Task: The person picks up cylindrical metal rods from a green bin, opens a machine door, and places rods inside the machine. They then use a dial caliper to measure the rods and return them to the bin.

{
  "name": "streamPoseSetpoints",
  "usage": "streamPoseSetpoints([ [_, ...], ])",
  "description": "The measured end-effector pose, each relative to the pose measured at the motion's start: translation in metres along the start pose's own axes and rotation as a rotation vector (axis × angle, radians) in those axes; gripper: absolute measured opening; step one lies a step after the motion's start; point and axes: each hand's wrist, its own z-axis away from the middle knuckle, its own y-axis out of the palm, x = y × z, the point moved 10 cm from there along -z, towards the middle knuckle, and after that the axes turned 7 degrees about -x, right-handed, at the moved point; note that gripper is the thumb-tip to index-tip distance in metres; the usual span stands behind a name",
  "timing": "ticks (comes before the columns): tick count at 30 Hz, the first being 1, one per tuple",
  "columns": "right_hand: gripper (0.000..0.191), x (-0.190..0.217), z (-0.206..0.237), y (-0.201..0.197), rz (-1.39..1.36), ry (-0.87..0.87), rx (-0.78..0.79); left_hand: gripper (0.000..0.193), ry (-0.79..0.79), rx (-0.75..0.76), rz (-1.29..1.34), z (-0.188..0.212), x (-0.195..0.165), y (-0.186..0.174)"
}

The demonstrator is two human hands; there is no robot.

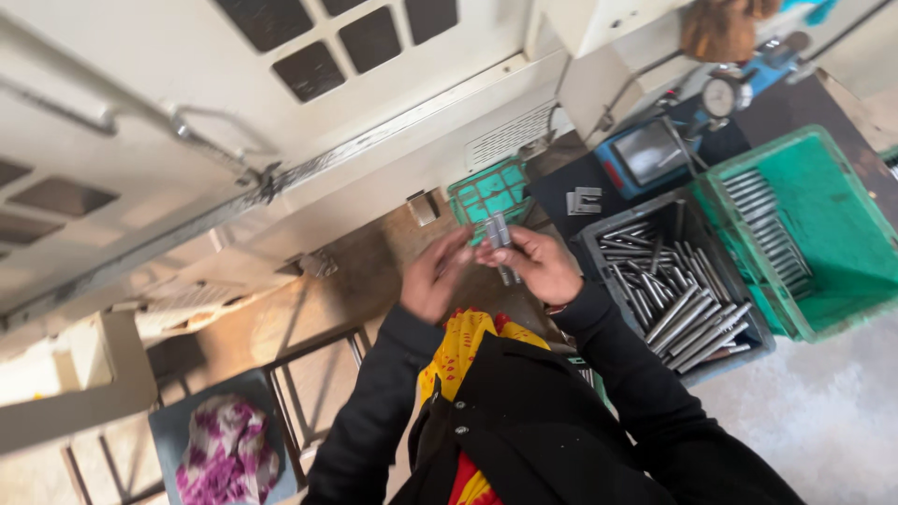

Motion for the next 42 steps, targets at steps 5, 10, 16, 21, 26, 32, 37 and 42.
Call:
streamPoseSetpoints([
  [5,0.017,0.008,0.002,0.035,0.211,-0.035,0.025,0.030,0.081,-0.008,-0.103,0.003,-0.089,0.007],
  [10,0.016,0.028,0.003,0.051,0.142,-0.181,0.071,0.029,0.321,-0.003,-0.134,0.024,-0.129,-0.001],
  [16,0.026,0.059,0.005,0.099,-0.022,0.006,0.181,0.031,-0.165,-0.139,0.384,0.025,-0.086,-0.029],
  [21,0.040,0.096,0.021,0.130,-0.104,0.219,0.147,0.037,-0.390,-0.236,0.863,0.029,-0.086,-0.053],
  [26,0.042,0.128,0.028,0.158,-0.242,0.131,0.201,0.035,-0.178,-0.078,0.902,0.042,-0.136,-0.062],
  [32,0.048,0.123,0.028,0.170,-0.379,0.214,0.249,0.033,-0.105,-0.034,0.796,0.066,-0.165,-0.061],
  [37,0.058,0.122,0.026,0.175,-0.434,0.218,0.299,0.034,-0.126,-0.021,0.731,0.073,-0.171,-0.056],
  [42,0.049,0.110,0.023,0.164,-0.441,0.263,0.245,0.039,-0.092,-0.053,0.572,0.072,-0.173,-0.055],
])
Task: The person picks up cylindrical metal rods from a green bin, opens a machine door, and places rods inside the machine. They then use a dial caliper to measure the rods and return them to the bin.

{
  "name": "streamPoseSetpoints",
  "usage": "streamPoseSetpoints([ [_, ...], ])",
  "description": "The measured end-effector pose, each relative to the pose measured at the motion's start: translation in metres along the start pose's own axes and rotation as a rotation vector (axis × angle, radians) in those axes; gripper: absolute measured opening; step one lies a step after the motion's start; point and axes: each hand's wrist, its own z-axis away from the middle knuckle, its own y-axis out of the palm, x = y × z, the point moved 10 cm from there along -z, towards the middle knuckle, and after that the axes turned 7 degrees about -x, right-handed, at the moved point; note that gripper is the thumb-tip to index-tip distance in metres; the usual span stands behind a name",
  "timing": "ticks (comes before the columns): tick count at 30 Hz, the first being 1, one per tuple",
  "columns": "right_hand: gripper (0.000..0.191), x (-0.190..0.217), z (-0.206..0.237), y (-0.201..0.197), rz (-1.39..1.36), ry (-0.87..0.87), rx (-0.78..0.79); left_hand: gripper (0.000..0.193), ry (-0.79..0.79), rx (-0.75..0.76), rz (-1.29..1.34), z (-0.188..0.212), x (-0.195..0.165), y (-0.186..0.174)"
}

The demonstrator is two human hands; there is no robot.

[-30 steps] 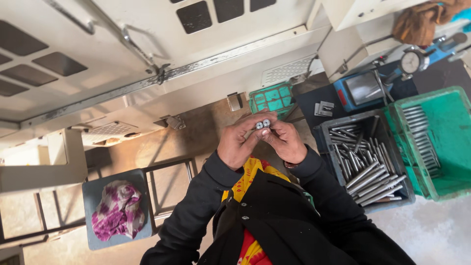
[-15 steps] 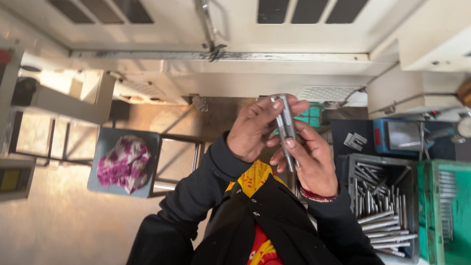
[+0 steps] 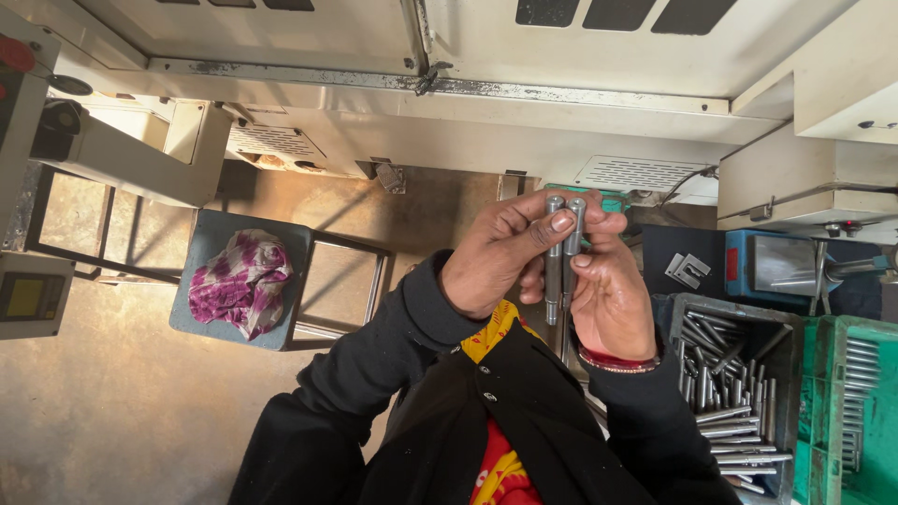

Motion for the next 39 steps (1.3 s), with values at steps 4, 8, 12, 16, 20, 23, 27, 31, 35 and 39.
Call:
streamPoseSetpoints([
  [4,0.042,-0.002,0.000,-0.008,-0.009,-0.006,-0.009,0.043,-0.001,-0.026,-0.141,-0.003,0.005,0.000],
  [8,0.046,-0.003,0.003,-0.006,-0.079,0.012,-0.008,0.039,0.008,-0.003,-0.080,-0.005,0.006,0.003],
  [12,0.041,0.002,0.011,0.009,-0.007,0.028,0.083,0.035,-0.038,0.041,0.159,-0.004,0.006,0.006],
  [16,0.038,0.000,0.013,0.011,0.173,0.019,0.107,0.035,-0.040,0.044,0.206,-0.007,-0.001,0.007],
  [20,0.035,-0.006,0.014,-0.002,0.187,0.071,0.071,0.042,-0.276,-0.175,0.215,-0.010,0.019,-0.012],
  [23,0.037,-0.004,0.017,-0.011,0.180,0.075,0.035,0.055,0.079,0.106,-0.063,-0.001,-0.017,0.006],
  [27,0.041,0.001,0.020,-0.011,0.223,0.047,0.038,0.075,0.206,0.084,-0.369,0.014,-0.022,0.003],
  [31,0.043,0.004,0.021,-0.007,0.248,0.033,0.048,0.075,0.260,0.050,-0.538,0.016,-0.026,0.000],
  [35,0.044,0.008,0.023,-0.004,0.260,0.029,0.060,0.073,0.280,0.017,-0.644,0.016,-0.030,0.000],
  [39,0.044,0.015,0.028,-0.003,0.311,0.011,0.049,0.067,0.387,-0.003,-0.841,0.016,-0.037,0.003],
])
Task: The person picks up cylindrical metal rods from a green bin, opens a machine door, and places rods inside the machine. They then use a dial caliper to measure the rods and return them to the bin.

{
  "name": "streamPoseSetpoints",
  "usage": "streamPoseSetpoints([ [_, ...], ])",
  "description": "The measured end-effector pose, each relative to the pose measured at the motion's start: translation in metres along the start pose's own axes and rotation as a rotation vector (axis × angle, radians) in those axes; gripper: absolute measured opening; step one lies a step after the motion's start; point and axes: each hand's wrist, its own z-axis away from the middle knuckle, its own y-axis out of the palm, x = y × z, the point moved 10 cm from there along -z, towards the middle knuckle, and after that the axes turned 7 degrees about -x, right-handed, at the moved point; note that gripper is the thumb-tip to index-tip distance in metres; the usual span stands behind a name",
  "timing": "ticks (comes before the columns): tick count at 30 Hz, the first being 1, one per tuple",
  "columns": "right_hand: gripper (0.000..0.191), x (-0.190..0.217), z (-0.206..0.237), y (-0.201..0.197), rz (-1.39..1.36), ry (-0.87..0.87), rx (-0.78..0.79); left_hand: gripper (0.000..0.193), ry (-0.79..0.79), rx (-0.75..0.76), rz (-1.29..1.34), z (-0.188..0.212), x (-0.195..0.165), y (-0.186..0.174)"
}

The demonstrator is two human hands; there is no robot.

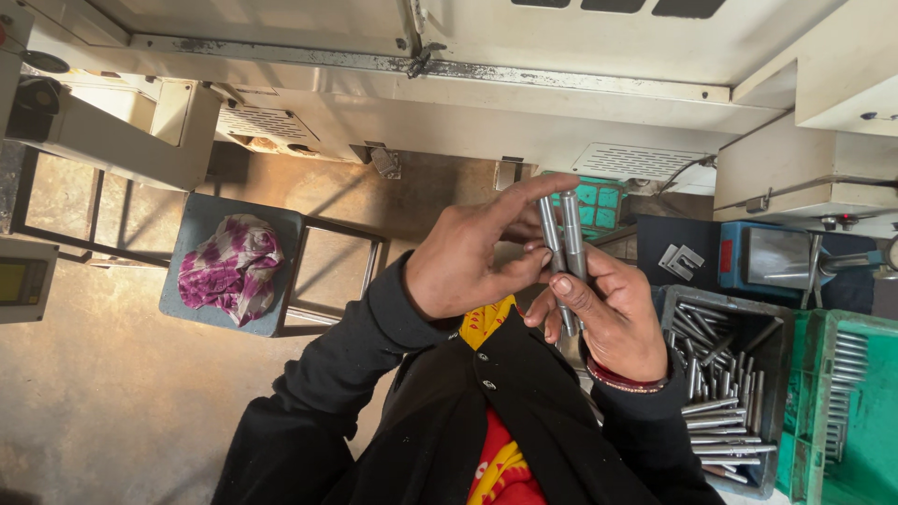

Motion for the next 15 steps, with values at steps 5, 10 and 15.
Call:
streamPoseSetpoints([
  [5,0.042,0.006,0.004,-0.003,0.091,-0.023,-0.033,0.059,0.198,-0.071,-0.261,0.000,-0.015,-0.005],
  [10,0.032,0.000,0.005,-0.010,0.177,0.014,-0.084,0.048,0.188,-0.086,-0.418,0.002,-0.017,-0.007],
  [15,0.030,0.001,0.005,-0.010,0.211,-0.022,-0.117,0.038,0.198,-0.119,-0.482,0.005,-0.023,-0.010],
])
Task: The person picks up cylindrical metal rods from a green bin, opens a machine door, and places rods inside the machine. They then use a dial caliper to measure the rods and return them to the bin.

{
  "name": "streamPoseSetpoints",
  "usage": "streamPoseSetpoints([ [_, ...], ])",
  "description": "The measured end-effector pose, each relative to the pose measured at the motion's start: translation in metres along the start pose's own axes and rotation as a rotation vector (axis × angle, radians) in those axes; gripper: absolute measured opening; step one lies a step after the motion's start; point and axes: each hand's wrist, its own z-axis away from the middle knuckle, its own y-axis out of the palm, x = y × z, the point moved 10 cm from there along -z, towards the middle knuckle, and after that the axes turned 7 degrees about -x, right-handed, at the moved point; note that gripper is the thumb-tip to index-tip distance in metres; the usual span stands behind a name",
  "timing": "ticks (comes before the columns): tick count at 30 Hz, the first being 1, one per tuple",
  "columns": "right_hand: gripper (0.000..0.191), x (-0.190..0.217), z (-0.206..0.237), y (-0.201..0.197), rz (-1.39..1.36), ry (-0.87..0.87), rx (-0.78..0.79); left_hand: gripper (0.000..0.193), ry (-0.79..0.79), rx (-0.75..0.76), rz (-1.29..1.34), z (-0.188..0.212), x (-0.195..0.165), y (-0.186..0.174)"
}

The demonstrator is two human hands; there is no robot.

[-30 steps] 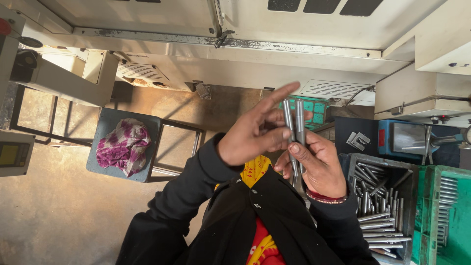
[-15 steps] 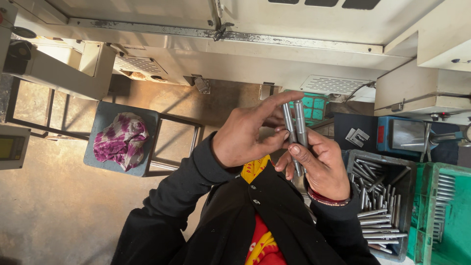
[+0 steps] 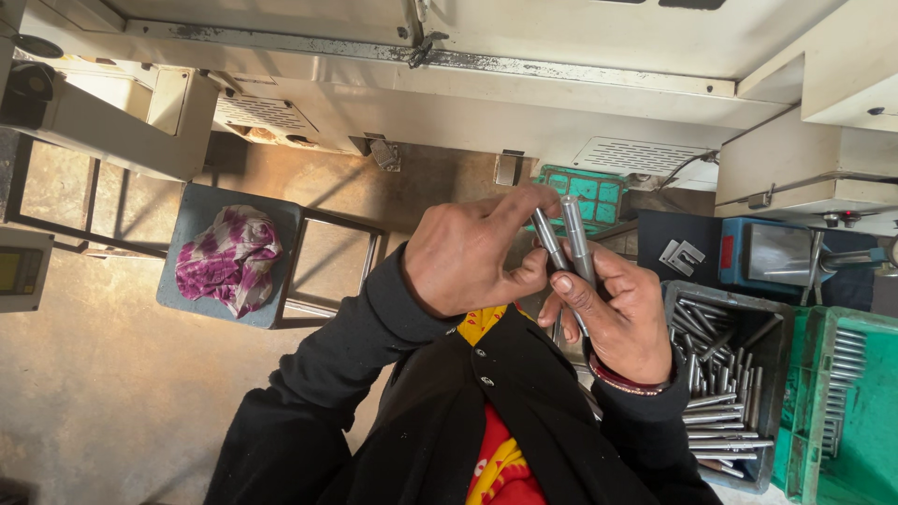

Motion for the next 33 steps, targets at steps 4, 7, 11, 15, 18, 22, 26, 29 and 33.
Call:
streamPoseSetpoints([
  [4,0.031,0.003,-0.001,0.003,-0.010,-0.035,0.001,0.036,0.060,-0.062,-0.014,0.001,-0.005,-0.003],
  [7,0.033,0.001,-0.001,0.001,0.006,-0.020,-0.014,0.040,0.032,-0.008,-0.024,0.003,0.002,0.005],
  [11,0.034,-0.001,-0.002,-0.002,0.003,-0.016,-0.041,0.034,0.084,-0.015,-0.013,0.006,0.002,0.009],
  [15,0.035,-0.002,-0.004,-0.002,-0.029,-0.009,-0.022,0.028,0.058,0.020,-0.019,0.005,0.009,0.019],
  [18,0.036,-0.006,-0.006,-0.002,-0.062,0.024,-0.022,0.026,0.096,-0.035,0.027,0.003,0.008,0.014],
  [22,0.037,-0.007,-0.009,-0.005,-0.135,0.060,-0.008,0.031,0.073,0.012,0.118,0.000,0.010,0.012],
  [26,0.039,-0.002,-0.010,-0.008,-0.100,0.020,0.007,0.042,0.109,0.056,0.186,-0.004,0.005,0.012],
  [29,0.039,-0.004,-0.010,-0.011,-0.057,0.038,-0.007,0.039,0.097,0.063,0.167,-0.006,0.004,0.016],
  [33,0.038,-0.003,-0.009,-0.015,-0.046,0.037,-0.019,0.033,0.102,0.048,0.123,-0.006,0.008,0.026],
])
